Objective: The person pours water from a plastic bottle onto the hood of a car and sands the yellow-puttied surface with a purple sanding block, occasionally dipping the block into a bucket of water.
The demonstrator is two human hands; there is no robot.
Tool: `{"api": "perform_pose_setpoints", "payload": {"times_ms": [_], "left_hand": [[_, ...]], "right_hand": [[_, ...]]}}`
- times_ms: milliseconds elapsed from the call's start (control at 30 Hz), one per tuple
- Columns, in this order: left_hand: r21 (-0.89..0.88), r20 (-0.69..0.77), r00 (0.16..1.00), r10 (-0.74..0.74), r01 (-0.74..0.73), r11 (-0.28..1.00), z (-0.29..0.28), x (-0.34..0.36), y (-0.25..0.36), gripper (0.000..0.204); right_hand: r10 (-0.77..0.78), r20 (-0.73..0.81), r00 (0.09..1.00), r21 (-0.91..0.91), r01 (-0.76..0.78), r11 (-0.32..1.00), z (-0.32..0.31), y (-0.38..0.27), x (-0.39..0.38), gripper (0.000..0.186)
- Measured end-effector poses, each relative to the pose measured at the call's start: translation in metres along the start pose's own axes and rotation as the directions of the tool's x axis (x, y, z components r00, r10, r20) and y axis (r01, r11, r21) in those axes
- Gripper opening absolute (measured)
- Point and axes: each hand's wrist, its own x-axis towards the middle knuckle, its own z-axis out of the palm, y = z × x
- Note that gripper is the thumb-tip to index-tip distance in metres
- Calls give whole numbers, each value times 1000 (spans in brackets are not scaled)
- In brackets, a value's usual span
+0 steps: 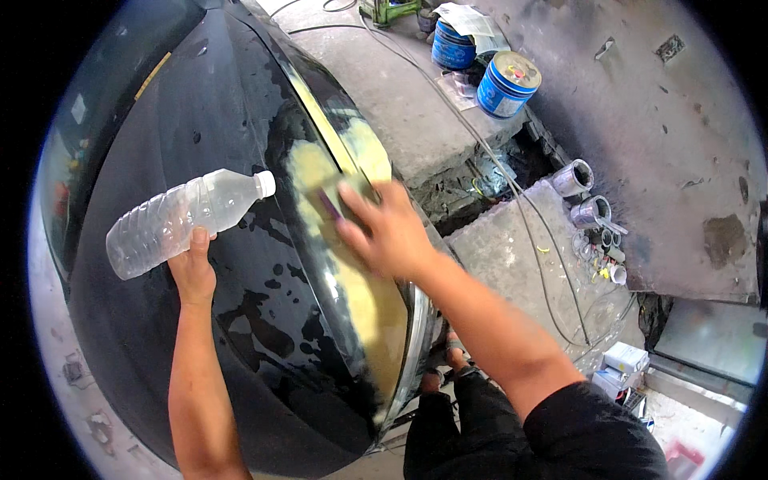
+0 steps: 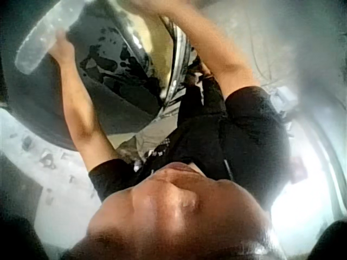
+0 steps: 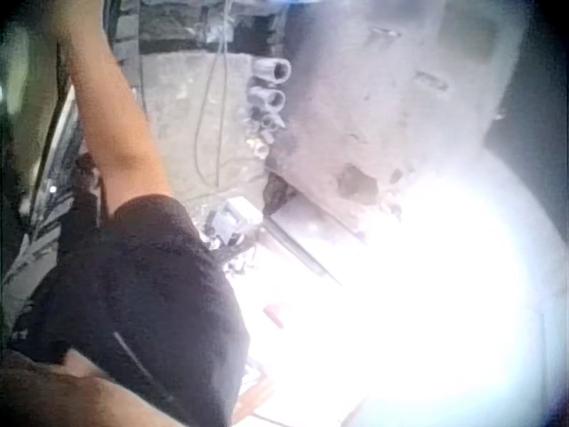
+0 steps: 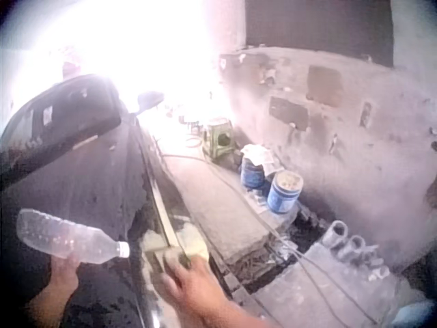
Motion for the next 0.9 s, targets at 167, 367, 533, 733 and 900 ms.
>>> {"api": "perform_pose_setpoints", "payload": {"times_ms": [167, 367, 533, 733, 900], "left_hand": [[-21, -21, 1000, -16, 16, 1000, 1, -3, -2, 68], [8, -26, 1000, 16, -16, 1000, -10, -5, -9, 71], [-30, -25, 1000, -11, 11, 999, 2, 0, -1, 71], [-45, -37, 999, -32, 31, 999, 0, -4, -2, 71], [91, -83, 993, -83, 90, 992, -11, -13, -20, 72]], "right_hand": [[18, 45, 999, -65, -15, 998, 4, -3, -19, 53], [-39, 8, 999, 22, 39, 999, -7, -28, -138, 59], [72, -38, 997, -170, -77, 982, -1, 3, 24, 46], [130, -131, 983, -41, -137, 990, -16, -12, 4, 54], [98, 68, 993, -21, -97, 995, -4, -100, -102, 59]]}}
